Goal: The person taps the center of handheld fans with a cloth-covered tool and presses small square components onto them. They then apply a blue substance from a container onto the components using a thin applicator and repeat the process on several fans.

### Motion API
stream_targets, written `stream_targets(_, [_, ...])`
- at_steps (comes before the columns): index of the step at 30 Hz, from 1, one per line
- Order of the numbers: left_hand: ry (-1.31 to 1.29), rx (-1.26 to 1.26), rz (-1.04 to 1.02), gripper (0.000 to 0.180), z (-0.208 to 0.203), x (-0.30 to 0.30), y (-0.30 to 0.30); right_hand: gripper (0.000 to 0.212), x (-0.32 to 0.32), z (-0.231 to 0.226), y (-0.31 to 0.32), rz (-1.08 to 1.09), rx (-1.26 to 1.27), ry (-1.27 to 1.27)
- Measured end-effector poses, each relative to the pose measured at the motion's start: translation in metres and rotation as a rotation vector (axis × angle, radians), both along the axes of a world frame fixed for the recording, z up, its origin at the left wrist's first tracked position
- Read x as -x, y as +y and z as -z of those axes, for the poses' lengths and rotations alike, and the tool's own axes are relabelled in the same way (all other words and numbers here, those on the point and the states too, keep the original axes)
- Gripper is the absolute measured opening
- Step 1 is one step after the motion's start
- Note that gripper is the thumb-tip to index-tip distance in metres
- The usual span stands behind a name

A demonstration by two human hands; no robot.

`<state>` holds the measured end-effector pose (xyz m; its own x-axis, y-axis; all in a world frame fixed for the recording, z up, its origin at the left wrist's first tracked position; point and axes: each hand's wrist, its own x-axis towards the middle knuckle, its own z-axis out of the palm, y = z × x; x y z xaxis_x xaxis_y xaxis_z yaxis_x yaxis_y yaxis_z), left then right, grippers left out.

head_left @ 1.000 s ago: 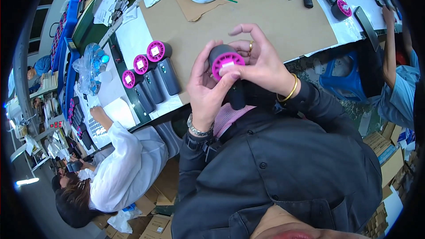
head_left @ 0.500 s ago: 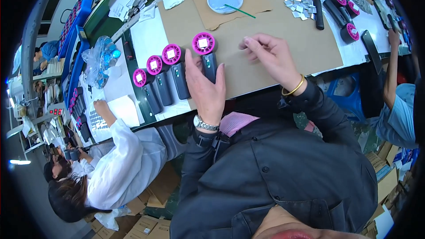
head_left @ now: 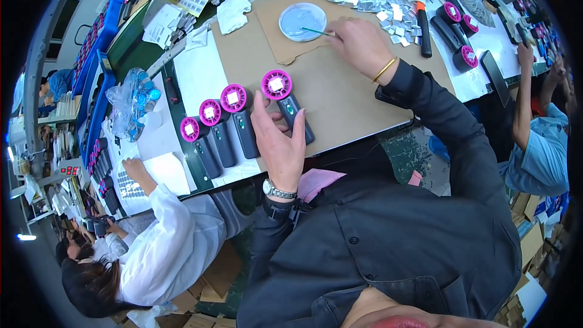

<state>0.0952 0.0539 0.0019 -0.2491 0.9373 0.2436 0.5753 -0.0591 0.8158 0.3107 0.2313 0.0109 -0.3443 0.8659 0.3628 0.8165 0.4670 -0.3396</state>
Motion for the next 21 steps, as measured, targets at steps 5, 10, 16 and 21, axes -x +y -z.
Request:
stream_targets(5, [0.047,-0.001,-0.026,0.079,-0.003,0.007,0.004,0.021,-0.009,-0.007,0.009,0.046,-0.142,0.208])
stream_targets(10, [0.130,-0.039,0.037,0.072,-0.010,0.012,0.012,0.019,-0.016,-0.007,0.014,0.116,-0.076,0.278])
stream_targets(16, [0.192,-0.149,0.046,0.064,-0.003,0.019,0.026,0.023,-0.019,0.002,0.016,0.136,0.126,0.244])
stream_targets(21, [0.189,-0.127,0.046,0.061,0.001,0.023,0.033,0.030,-0.025,0.008,0.026,0.103,0.297,0.406])
